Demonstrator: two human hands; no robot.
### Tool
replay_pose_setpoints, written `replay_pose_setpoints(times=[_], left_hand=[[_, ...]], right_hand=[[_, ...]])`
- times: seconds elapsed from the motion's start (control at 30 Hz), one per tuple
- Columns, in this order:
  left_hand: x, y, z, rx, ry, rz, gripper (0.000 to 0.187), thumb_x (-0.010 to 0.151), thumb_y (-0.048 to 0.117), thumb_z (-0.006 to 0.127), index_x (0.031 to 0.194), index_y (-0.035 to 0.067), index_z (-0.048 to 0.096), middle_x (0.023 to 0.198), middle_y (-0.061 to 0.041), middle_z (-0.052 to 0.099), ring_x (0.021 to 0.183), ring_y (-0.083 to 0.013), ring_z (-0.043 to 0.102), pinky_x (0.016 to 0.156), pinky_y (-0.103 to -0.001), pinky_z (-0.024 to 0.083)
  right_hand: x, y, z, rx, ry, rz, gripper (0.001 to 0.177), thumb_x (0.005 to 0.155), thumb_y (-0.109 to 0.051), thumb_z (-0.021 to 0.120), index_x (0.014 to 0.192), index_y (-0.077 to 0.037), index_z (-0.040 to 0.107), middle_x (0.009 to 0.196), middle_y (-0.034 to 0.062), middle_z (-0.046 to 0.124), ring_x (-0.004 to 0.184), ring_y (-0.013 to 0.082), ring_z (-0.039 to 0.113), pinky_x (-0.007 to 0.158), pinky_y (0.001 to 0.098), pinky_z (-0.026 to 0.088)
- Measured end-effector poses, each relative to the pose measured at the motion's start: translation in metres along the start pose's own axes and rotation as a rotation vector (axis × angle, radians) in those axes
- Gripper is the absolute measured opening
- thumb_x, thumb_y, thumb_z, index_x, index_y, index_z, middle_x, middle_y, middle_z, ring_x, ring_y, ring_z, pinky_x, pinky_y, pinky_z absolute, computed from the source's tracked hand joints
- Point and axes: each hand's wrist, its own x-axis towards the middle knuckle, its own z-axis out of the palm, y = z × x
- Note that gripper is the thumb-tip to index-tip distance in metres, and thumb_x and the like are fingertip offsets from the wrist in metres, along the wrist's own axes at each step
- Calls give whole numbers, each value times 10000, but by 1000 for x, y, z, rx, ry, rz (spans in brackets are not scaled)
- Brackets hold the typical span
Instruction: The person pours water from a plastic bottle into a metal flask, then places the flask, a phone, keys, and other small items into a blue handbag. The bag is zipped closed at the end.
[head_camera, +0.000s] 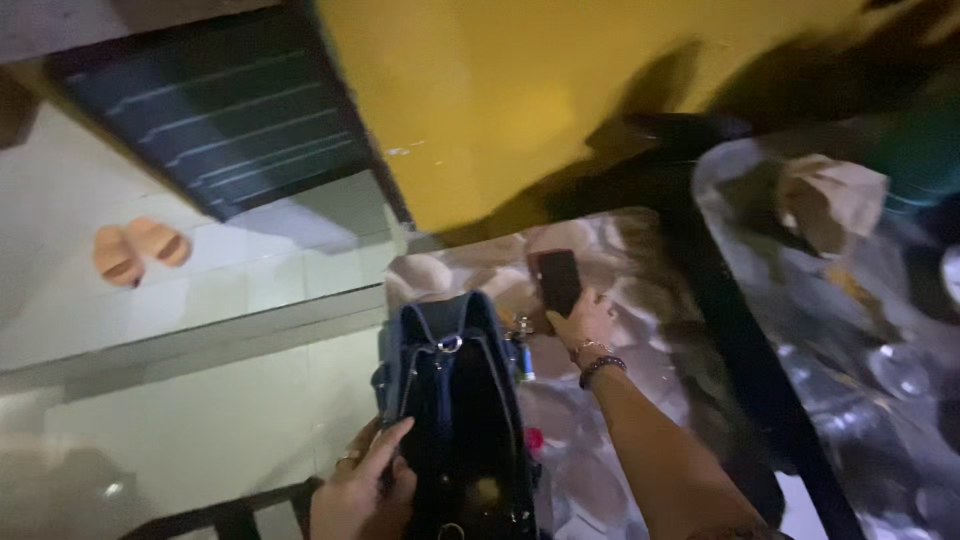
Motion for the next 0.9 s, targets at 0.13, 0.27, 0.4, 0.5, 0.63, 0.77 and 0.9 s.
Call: replay_pose_setpoints(times=[0.13,0.27,0.4,0.5,0.63,0.77,0.9], left_hand=[[-8,23,-11,65,85,-40,560,783,105,706,1273,376,706,1380,-75,651,896,-246,790,692,-351,637],[-5,37,-15,100,-27,-171,577,823,151,709,1341,402,664,1503,-195,501,976,-291,765,671,-346,660],[-3,52,-19,71,-87,-258,615,813,188,729,1377,403,613,1553,-214,416,976,-296,769,758,-390,645],[-1,65,-24,146,-154,-337,561,876,258,725,1384,424,554,1574,-172,395,1013,-286,760,822,-393,639],[4,78,-37,122,-91,-285,663,863,158,664,1451,410,490,1515,-187,453,1017,-371,720,803,-443,628],[4,79,-53,-15,60,-36,826,804,127,655,1561,294,369,1334,-243,645,895,-425,726,714,-491,612],[7,68,-58,98,-274,-360,837,917,314,658,1627,341,215,841,-145,744,773,-329,769,726,-433,610]], right_hand=[[-6,-6,14,-36,35,-38,1272,644,-543,903,1599,-86,198,1414,276,467,1299,484,476,1068,522,461],[-8,-14,11,-92,-19,-32,1319,683,-547,887,1634,-58,116,1431,286,468,1315,491,469,1075,514,466],[2,-10,8,-197,-119,6,1332,700,-556,881,1623,-74,51,1473,298,426,1319,458,471,1027,498,503],[9,-2,5,-112,-73,-72,1366,696,-482,884,1645,2,29,1406,328,511,1234,440,571,992,477,551],[6,3,-20,582,-229,43,1141,764,-491,861,1522,61,210,1319,323,559,1151,413,600,971,515,527],[-42,-2,-84,1392,-619,273,744,825,-436,707,1389,19,543,1199,240,673,998,342,685,815,513,592],[-150,8,-164,1662,-631,80,582,814,-403,597,1290,-68,588,1054,154,711,830,285,724,639,487,584]])
